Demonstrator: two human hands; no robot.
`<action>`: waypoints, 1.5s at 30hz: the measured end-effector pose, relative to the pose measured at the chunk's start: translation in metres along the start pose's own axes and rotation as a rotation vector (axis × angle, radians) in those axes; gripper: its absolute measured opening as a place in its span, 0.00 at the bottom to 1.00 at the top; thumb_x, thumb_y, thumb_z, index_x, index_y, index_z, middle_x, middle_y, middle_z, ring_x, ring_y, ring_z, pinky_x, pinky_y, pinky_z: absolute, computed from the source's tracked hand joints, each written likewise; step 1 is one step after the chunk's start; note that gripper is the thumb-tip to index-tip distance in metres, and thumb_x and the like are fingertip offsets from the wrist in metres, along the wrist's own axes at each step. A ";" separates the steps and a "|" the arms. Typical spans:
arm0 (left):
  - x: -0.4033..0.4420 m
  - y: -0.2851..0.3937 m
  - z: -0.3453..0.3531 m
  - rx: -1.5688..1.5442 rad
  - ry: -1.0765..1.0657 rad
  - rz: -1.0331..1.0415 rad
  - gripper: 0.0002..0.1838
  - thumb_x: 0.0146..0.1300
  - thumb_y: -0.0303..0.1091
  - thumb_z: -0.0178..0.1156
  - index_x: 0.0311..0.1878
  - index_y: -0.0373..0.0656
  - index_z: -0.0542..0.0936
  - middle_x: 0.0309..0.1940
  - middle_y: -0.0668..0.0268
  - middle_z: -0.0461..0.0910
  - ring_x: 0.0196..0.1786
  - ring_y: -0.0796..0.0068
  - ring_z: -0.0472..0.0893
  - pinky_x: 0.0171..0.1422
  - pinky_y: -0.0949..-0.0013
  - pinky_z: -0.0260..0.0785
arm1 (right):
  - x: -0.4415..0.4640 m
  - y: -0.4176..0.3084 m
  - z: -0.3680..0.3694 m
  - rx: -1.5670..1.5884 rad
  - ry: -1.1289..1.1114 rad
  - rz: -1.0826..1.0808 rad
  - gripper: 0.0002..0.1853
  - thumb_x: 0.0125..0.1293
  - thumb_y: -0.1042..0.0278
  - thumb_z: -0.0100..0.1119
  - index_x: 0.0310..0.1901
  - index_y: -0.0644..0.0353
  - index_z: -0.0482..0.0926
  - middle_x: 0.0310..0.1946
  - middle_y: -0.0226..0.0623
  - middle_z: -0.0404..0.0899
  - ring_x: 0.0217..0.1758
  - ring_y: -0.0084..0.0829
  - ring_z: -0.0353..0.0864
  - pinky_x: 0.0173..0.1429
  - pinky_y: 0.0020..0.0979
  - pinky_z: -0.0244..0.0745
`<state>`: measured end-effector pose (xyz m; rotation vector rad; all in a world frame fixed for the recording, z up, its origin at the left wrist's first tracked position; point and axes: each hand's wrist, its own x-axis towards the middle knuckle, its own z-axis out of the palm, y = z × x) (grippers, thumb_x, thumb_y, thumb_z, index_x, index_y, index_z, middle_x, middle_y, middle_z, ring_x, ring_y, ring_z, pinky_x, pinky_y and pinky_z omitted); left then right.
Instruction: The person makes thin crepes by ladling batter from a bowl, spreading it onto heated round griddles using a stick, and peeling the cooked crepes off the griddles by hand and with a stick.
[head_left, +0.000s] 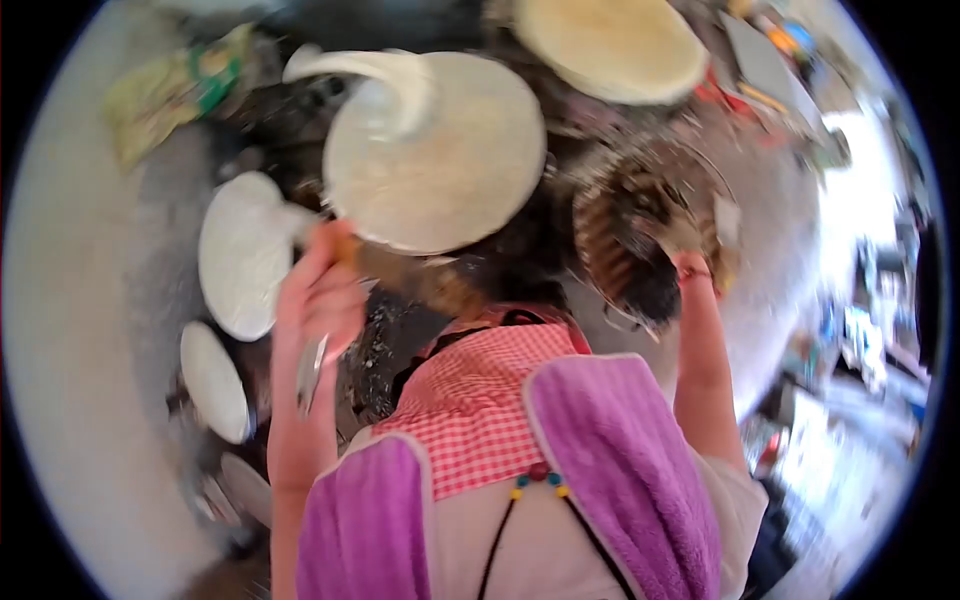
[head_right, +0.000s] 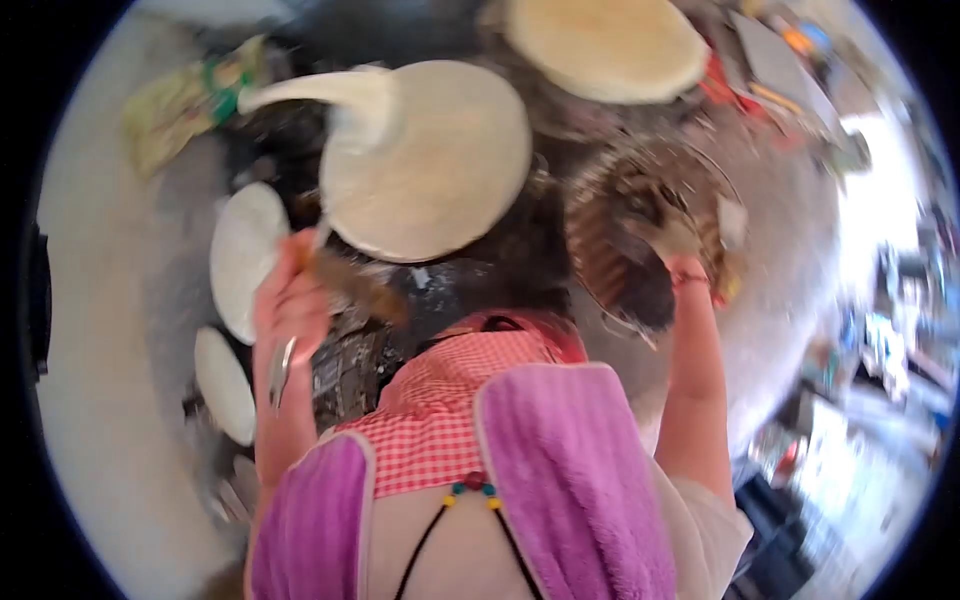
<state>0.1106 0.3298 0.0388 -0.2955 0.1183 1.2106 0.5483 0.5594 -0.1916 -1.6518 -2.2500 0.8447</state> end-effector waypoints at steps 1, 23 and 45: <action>0.007 -0.002 -0.004 -0.002 0.081 0.048 0.21 0.76 0.46 0.42 0.61 0.42 0.70 0.18 0.76 0.55 0.16 0.88 0.56 0.14 0.83 0.52 | 0.013 0.040 0.017 0.195 -0.024 -0.002 0.36 0.55 0.49 0.68 0.64 0.56 0.71 0.60 0.41 0.75 0.62 0.40 0.72 0.68 0.33 0.64; -0.274 -0.162 -0.116 -0.239 -0.188 1.296 0.18 0.75 0.44 0.45 0.58 0.43 0.71 0.20 0.75 0.55 0.16 0.88 0.56 0.13 0.83 0.53 | 0.005 -0.300 0.076 1.387 -0.934 0.197 0.27 0.68 0.55 0.53 0.63 0.63 0.67 0.58 0.47 0.74 0.58 0.45 0.76 0.62 0.43 0.75; -0.525 -0.429 -0.234 -0.640 -0.082 2.265 0.19 0.77 0.45 0.40 0.57 0.40 0.70 0.16 0.78 0.48 0.14 0.89 0.49 0.11 0.84 0.47 | -0.455 -0.830 0.498 0.205 -0.921 -1.773 0.27 0.67 0.48 0.53 0.62 0.56 0.71 0.59 0.48 0.74 0.58 0.43 0.77 0.63 0.34 0.69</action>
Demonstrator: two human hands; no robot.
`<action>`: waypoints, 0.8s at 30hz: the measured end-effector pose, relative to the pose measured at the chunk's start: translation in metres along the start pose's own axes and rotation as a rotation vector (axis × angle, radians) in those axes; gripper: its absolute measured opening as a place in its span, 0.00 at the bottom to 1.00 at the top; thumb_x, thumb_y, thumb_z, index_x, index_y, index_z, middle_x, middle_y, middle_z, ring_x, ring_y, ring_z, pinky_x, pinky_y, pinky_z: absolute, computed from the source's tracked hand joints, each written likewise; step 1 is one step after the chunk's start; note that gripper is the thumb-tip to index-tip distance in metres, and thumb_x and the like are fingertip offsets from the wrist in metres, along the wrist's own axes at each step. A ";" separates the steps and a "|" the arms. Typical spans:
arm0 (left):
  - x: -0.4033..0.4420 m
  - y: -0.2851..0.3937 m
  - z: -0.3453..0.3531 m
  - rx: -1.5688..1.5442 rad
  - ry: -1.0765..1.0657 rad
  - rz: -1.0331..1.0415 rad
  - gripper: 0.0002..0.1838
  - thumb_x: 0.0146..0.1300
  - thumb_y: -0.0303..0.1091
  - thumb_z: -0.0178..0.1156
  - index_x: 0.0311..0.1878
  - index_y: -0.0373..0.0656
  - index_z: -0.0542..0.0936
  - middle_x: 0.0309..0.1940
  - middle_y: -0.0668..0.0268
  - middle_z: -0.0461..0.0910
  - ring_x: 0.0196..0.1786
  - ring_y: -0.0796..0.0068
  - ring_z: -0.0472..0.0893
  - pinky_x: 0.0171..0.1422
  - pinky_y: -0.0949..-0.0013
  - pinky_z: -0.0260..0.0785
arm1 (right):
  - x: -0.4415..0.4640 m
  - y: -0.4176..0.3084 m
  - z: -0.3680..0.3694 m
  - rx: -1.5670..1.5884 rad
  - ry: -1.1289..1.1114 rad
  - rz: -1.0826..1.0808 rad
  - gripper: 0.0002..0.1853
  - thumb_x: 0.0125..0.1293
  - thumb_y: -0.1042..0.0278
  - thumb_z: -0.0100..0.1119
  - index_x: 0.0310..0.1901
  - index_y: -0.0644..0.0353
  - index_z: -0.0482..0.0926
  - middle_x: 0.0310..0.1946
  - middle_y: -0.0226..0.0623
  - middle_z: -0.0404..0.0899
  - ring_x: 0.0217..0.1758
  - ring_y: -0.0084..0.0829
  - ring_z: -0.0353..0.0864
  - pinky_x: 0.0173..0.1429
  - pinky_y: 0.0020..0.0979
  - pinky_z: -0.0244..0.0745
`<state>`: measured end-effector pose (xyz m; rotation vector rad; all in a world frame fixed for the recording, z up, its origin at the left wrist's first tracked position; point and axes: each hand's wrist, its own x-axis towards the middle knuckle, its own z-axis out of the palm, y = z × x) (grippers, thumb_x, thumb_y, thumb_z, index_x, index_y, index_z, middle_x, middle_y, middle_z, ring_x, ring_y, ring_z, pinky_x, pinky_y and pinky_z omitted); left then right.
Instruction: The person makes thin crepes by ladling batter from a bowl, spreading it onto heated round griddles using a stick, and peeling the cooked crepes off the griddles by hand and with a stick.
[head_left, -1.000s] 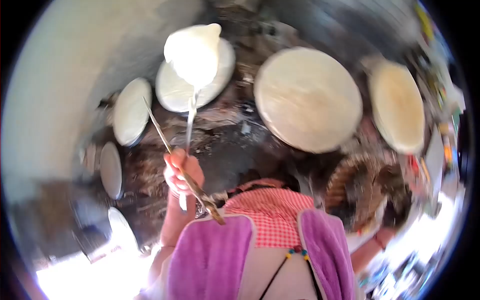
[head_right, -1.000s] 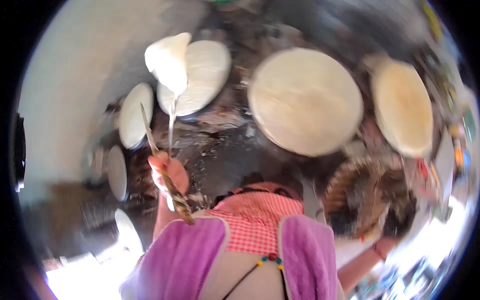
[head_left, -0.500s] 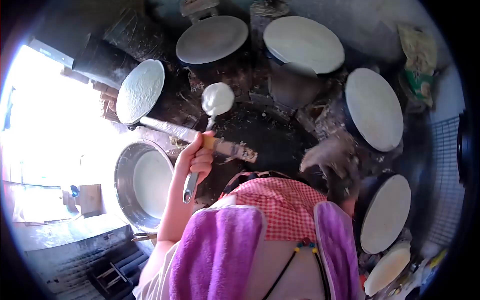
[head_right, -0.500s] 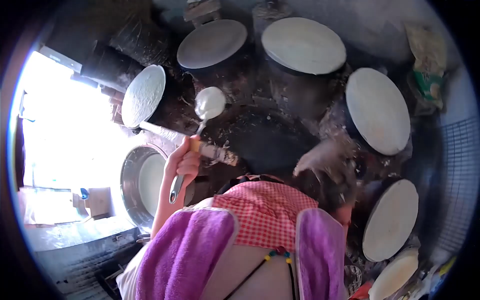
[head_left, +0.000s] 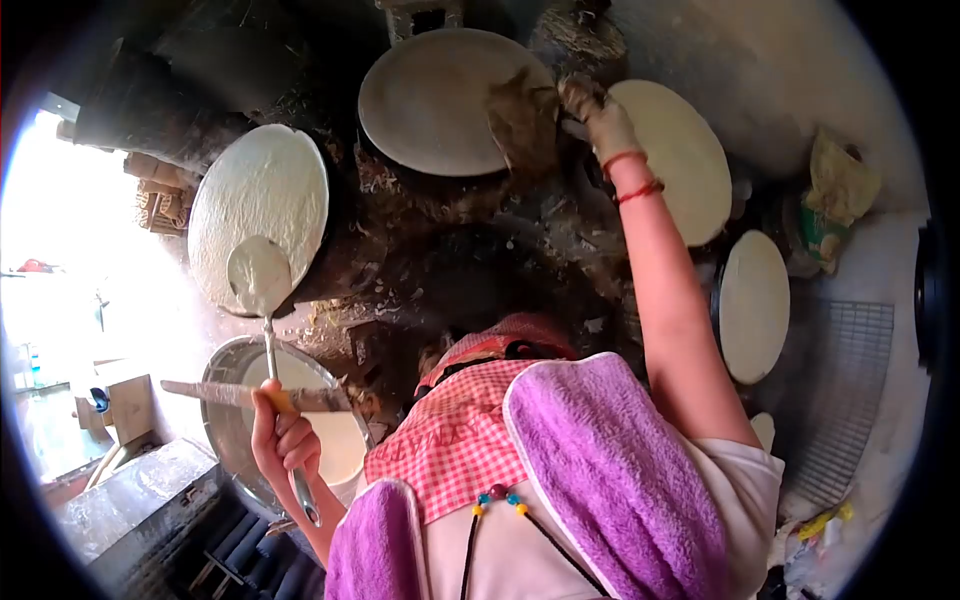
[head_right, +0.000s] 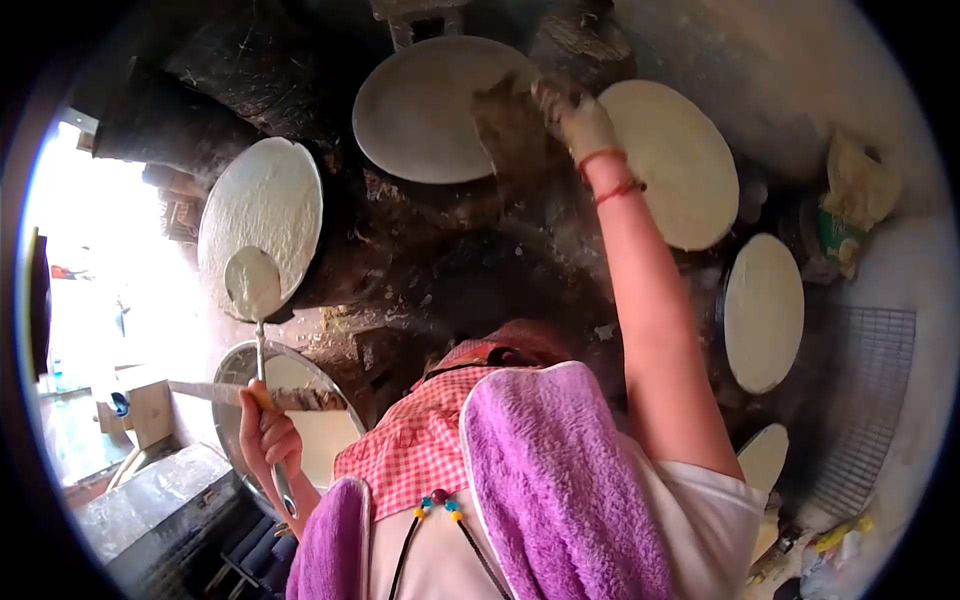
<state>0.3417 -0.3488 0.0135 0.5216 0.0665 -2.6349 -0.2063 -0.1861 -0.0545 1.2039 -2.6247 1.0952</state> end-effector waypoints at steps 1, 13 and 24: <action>0.011 0.002 0.005 -0.014 0.003 0.009 0.19 0.77 0.45 0.40 0.57 0.40 0.70 0.16 0.78 0.48 0.14 0.89 0.49 0.11 0.84 0.47 | 0.007 -0.036 0.003 0.042 -0.011 0.452 0.28 0.64 0.45 0.58 0.61 0.54 0.73 0.58 0.49 0.75 0.60 0.43 0.76 0.63 0.36 0.68; 0.101 -0.029 0.065 -0.293 0.013 0.292 0.21 0.77 0.43 0.40 0.58 0.34 0.69 0.18 0.78 0.50 0.12 0.92 0.46 0.11 0.84 0.43 | 0.232 0.026 0.208 -0.398 -0.175 -0.173 0.28 0.69 0.42 0.40 0.68 0.40 0.66 0.69 0.43 0.62 0.73 0.44 0.58 0.75 0.50 0.46; 0.121 0.023 0.088 -0.005 -0.289 0.277 0.18 0.77 0.43 0.39 0.49 0.37 0.70 0.19 0.73 0.57 0.10 0.91 0.50 0.09 0.81 0.44 | 0.048 0.013 0.097 -0.205 -0.481 -0.484 0.28 0.65 0.52 0.55 0.64 0.53 0.66 0.67 0.46 0.62 0.72 0.49 0.58 0.74 0.49 0.55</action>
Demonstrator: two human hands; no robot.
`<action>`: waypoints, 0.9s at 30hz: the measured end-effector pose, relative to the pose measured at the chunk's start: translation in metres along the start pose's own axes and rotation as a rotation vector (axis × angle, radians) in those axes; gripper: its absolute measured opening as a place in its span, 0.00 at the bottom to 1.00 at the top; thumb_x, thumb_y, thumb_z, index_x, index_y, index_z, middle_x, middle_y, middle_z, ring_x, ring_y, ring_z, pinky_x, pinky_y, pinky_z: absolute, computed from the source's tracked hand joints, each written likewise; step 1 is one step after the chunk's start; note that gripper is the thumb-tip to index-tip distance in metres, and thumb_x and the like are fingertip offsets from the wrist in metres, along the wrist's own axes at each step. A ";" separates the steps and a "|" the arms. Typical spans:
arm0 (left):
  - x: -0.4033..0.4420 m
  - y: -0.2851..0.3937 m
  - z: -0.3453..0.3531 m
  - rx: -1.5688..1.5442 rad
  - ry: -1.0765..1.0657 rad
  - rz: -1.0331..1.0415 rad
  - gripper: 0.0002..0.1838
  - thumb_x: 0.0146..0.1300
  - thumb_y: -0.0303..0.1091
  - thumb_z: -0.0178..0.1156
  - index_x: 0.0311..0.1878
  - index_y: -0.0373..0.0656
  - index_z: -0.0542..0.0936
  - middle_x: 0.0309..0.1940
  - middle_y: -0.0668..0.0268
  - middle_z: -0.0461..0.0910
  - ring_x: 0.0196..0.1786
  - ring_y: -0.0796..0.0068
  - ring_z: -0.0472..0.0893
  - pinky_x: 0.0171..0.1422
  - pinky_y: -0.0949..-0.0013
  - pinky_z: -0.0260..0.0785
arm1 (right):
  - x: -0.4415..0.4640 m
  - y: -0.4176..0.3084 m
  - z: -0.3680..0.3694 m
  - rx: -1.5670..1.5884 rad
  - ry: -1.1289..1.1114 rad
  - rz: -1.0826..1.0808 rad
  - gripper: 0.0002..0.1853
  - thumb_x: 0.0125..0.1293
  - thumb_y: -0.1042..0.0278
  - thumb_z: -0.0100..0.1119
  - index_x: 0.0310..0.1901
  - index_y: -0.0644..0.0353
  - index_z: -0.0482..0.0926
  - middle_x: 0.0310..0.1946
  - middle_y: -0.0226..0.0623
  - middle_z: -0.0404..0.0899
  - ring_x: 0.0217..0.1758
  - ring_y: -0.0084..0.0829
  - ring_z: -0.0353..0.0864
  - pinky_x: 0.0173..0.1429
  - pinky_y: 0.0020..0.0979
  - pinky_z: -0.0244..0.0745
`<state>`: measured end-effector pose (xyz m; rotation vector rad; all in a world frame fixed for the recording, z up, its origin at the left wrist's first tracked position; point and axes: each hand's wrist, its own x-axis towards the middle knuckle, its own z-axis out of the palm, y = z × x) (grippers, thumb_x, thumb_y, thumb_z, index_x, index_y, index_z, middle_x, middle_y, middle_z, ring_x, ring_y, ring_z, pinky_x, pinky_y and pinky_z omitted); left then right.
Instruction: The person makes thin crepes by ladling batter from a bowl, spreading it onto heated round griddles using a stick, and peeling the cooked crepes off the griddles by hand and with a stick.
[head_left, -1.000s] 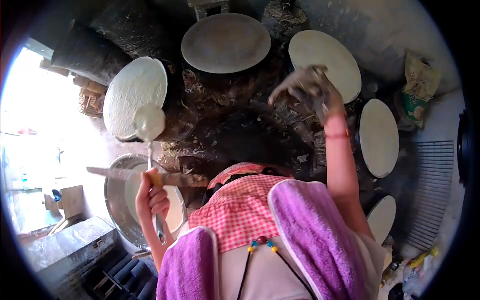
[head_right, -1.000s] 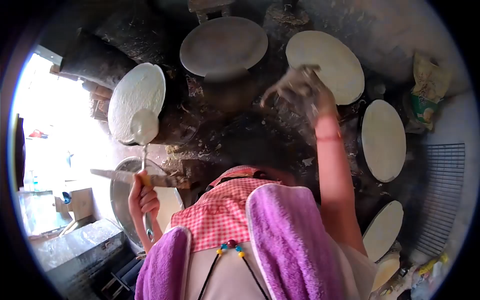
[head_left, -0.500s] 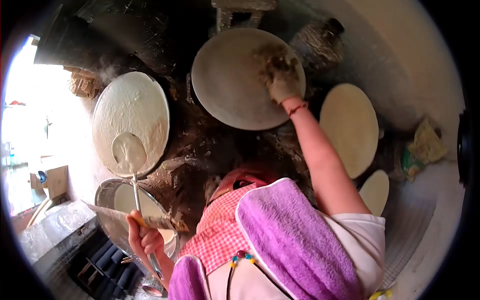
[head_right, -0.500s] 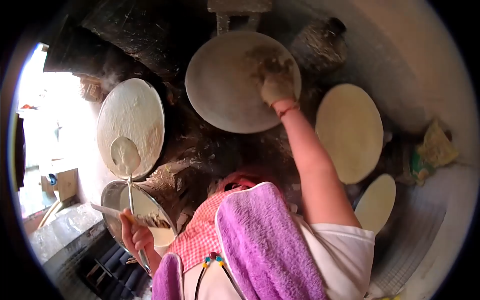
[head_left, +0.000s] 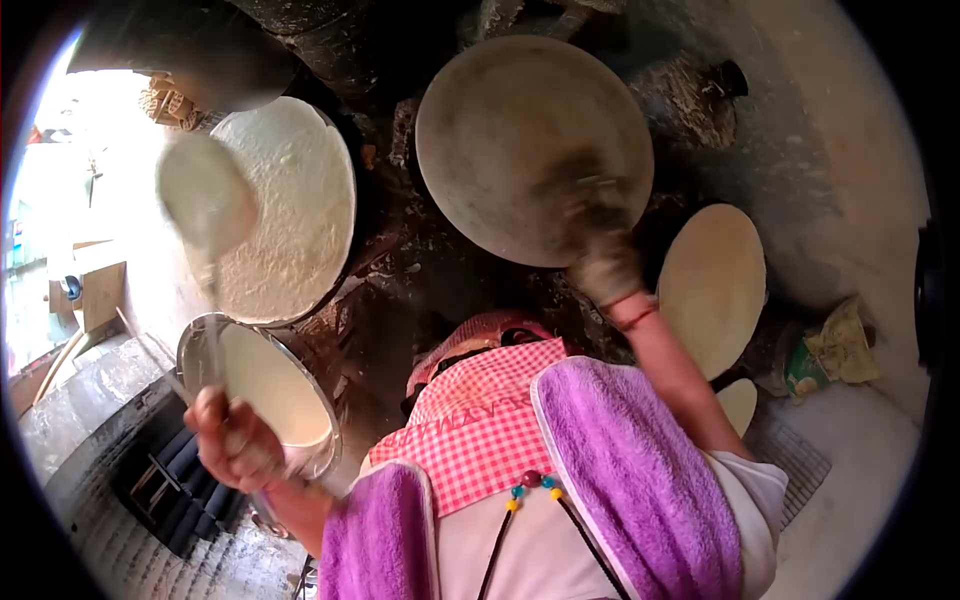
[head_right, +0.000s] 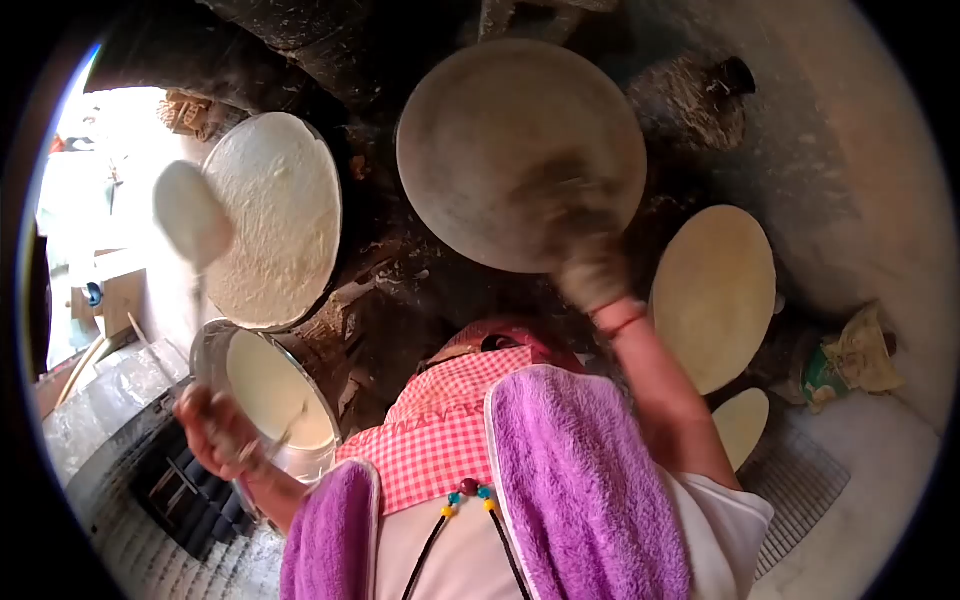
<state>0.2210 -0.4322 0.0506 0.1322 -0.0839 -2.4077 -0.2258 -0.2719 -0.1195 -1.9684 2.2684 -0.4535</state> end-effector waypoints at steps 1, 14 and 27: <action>-0.001 0.007 -0.004 0.152 -0.134 0.076 0.17 0.77 0.44 0.40 0.46 0.39 0.70 0.19 0.72 0.59 0.10 0.90 0.51 0.09 0.81 0.44 | 0.009 0.040 0.003 -0.209 0.142 0.107 0.27 0.68 0.53 0.50 0.67 0.52 0.64 0.68 0.47 0.62 0.70 0.52 0.60 0.72 0.49 0.57; 0.022 -0.002 -0.013 -0.216 0.279 0.066 0.20 0.78 0.42 0.38 0.58 0.33 0.66 0.16 0.77 0.48 0.13 0.89 0.51 0.11 0.83 0.51 | 0.088 -0.109 0.004 0.050 -0.102 -0.318 0.36 0.54 0.44 0.63 0.64 0.48 0.70 0.70 0.38 0.60 0.76 0.41 0.50 0.77 0.52 0.42; -0.006 -0.016 -0.006 -0.285 0.237 0.133 0.23 0.77 0.43 0.38 0.60 0.30 0.65 0.19 0.75 0.50 0.12 0.91 0.47 0.13 0.82 0.45 | 0.263 0.034 0.070 -0.097 0.294 -0.081 0.22 0.65 0.51 0.52 0.59 0.47 0.76 0.49 0.45 0.81 0.53 0.43 0.79 0.67 0.41 0.62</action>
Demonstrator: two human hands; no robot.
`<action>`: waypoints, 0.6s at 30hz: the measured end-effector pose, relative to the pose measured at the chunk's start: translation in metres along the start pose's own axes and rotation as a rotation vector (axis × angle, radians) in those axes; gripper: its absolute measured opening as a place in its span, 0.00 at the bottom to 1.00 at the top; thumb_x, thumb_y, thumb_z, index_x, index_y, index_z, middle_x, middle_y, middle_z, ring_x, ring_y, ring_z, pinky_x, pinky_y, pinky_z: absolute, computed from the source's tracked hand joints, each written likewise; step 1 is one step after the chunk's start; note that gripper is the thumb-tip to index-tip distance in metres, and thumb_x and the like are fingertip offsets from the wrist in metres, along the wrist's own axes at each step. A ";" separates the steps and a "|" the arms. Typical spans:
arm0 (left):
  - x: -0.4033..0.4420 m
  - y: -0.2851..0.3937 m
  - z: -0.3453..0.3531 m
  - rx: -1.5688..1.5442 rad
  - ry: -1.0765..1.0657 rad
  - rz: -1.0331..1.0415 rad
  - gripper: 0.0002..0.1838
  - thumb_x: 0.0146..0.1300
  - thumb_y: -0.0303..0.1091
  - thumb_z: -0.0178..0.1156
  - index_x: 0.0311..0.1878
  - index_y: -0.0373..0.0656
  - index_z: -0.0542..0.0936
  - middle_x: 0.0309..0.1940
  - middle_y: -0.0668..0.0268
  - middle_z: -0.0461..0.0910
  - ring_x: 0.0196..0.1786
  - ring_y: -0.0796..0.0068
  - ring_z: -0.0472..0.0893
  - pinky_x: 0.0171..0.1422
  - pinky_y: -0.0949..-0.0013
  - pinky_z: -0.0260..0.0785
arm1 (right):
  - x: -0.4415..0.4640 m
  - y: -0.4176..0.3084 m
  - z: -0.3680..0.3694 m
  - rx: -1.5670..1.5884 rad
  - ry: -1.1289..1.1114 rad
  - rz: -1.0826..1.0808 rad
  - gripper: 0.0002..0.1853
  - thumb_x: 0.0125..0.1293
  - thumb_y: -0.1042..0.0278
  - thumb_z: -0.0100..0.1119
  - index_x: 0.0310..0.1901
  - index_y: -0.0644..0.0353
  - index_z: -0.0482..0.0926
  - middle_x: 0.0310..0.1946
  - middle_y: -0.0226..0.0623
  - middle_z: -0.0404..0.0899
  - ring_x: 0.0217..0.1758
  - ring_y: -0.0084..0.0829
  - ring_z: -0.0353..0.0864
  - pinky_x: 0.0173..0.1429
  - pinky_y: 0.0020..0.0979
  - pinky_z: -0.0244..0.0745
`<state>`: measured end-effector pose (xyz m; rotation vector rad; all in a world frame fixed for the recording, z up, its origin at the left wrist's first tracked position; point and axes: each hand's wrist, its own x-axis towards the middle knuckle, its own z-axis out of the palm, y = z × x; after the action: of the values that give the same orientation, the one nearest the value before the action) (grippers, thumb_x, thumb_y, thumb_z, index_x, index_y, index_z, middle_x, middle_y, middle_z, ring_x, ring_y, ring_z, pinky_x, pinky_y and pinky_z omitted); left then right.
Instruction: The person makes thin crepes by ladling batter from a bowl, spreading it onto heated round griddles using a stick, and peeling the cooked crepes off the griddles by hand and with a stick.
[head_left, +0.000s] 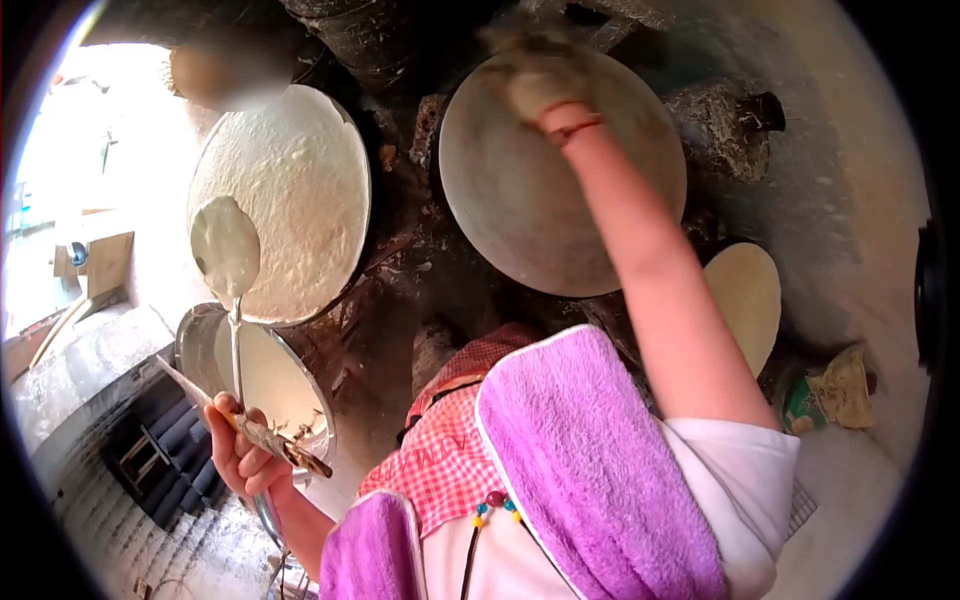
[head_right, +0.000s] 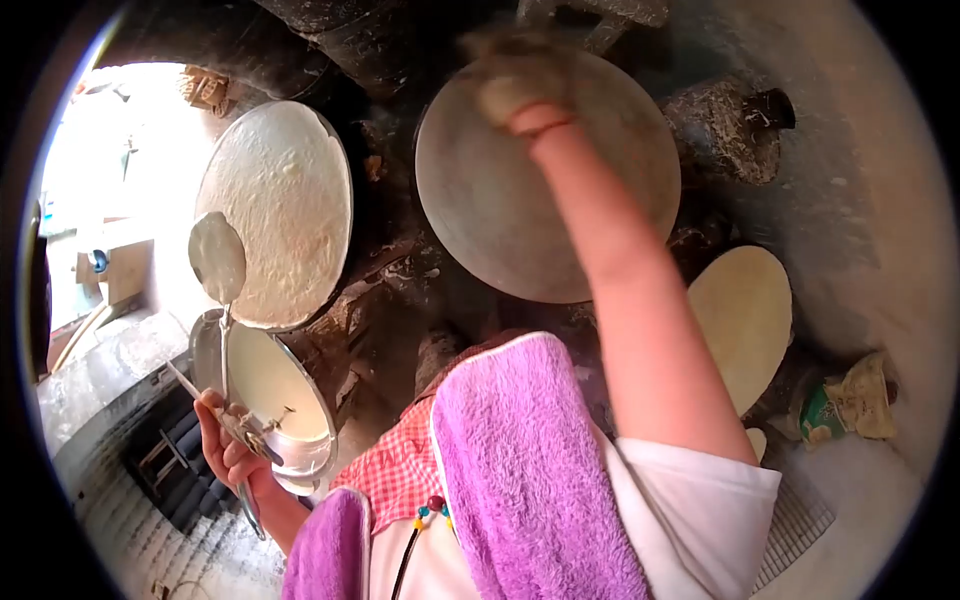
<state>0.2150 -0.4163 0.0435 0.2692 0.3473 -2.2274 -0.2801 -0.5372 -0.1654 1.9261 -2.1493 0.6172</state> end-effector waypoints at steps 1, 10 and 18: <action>0.002 -0.004 0.000 -0.008 -0.010 -0.001 0.23 0.77 0.43 0.39 0.61 0.30 0.65 0.21 0.74 0.51 0.12 0.91 0.47 0.13 0.82 0.46 | -0.006 -0.034 0.000 0.005 -0.005 0.000 0.22 0.65 0.51 0.52 0.59 0.47 0.76 0.49 0.45 0.81 0.53 0.43 0.79 0.67 0.41 0.62; 0.010 0.003 -0.003 0.005 -0.064 -0.105 0.22 0.78 0.43 0.37 0.60 0.31 0.64 0.21 0.74 0.52 0.13 0.90 0.49 0.13 0.82 0.49 | -0.243 -0.087 -0.171 0.042 -0.399 0.161 0.39 0.60 0.43 0.59 0.71 0.47 0.61 0.72 0.42 0.55 0.77 0.46 0.47 0.77 0.51 0.44; -0.003 -0.005 -0.001 -0.001 -0.024 -0.056 0.23 0.77 0.43 0.38 0.61 0.32 0.64 0.21 0.74 0.52 0.12 0.91 0.47 0.13 0.82 0.45 | -0.080 0.101 -0.076 0.000 -0.154 0.481 0.32 0.67 0.36 0.44 0.70 0.34 0.60 0.72 0.38 0.57 0.72 0.54 0.56 0.74 0.41 0.53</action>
<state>0.2128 -0.4105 0.0444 0.2344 0.3467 -2.2832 -0.3783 -0.4259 -0.1479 1.4969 -2.7358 0.5530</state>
